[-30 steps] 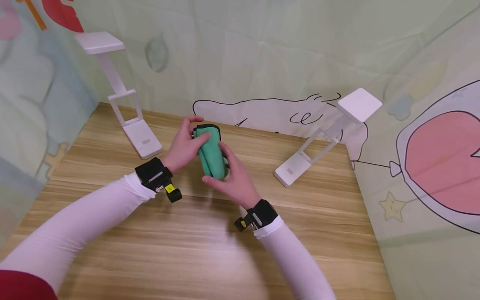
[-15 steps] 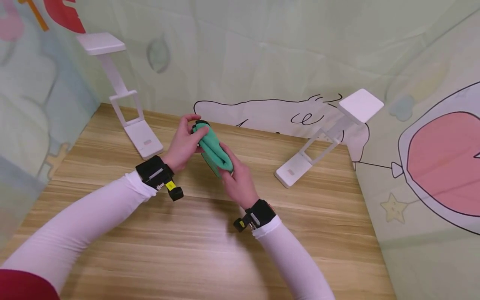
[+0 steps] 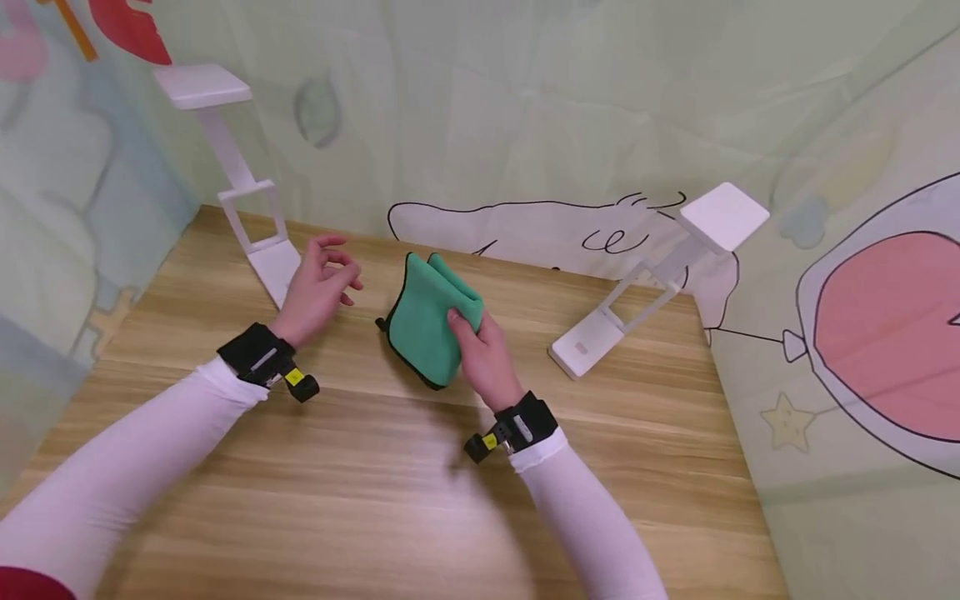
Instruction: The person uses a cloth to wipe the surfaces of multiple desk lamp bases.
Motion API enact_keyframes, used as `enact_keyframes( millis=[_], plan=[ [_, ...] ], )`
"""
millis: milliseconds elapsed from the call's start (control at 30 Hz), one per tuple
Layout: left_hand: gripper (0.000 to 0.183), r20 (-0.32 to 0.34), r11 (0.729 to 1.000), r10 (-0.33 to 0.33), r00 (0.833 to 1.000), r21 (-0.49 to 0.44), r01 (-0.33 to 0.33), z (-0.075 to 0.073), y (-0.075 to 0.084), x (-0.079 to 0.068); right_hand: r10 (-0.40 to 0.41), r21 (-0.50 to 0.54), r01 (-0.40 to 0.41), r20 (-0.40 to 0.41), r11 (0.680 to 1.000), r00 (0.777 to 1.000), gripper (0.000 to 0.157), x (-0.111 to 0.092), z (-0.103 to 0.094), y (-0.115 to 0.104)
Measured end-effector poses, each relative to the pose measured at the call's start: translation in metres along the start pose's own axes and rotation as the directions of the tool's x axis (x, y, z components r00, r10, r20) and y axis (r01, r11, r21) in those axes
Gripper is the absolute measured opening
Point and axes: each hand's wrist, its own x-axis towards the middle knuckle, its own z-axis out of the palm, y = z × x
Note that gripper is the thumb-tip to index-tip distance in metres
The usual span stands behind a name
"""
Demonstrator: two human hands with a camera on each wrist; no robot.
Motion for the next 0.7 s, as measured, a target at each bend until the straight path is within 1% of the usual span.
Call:
enact_keyframes(
  millis=[33,100,200,267,367,467,567,633,700],
  plan=[
    [0.048,-0.04,1.0,-0.001,0.999,0.031,0.002,-0.008,-0.004,0.002,0.008,0.036,-0.008,-0.004,0.999,1.0,0.054,0.001,0.0,-0.001],
    [0.048,-0.127,0.996,-0.006,0.992,0.09,0.017,-0.023,-0.012,0.007,0.023,0.107,-0.021,-0.018,0.994,1.0,0.056,0.002,0.0,-0.005],
    [0.049,-0.248,0.985,-0.025,0.968,0.161,0.066,-0.044,-0.025,0.013,0.049,0.175,-0.039,-0.051,0.984,0.998,0.056,0.003,0.001,-0.011],
    [0.051,-0.311,0.973,-0.049,0.949,0.201,0.116,-0.056,-0.034,0.016,0.068,0.205,-0.054,-0.066,0.977,0.995,0.056,0.002,0.002,-0.013],
    [0.053,-0.379,0.964,-0.079,0.922,0.206,0.167,-0.071,-0.046,0.019,0.094,0.251,-0.071,-0.081,0.965,0.992,0.056,0.003,0.002,-0.016],
    [0.054,-0.432,0.966,-0.099,0.896,0.175,0.191,-0.083,-0.054,0.021,0.116,0.297,-0.086,-0.086,0.951,0.989,0.058,0.005,0.003,-0.019],
    [0.054,-0.484,0.966,-0.115,0.868,0.15,0.211,-0.092,-0.059,0.023,0.152,0.349,-0.112,-0.088,0.93,0.985,0.057,0.006,0.003,-0.021],
    [0.053,-0.517,0.964,-0.113,0.848,0.148,0.219,-0.097,-0.061,0.025,0.179,0.385,-0.134,-0.084,0.913,0.98,0.057,0.007,0.004,-0.022],
    [0.052,-0.543,0.962,-0.092,0.835,0.167,0.214,-0.101,-0.061,0.027,0.209,0.424,-0.156,-0.08,0.892,0.975,0.056,0.008,0.004,-0.022]
  ],
)
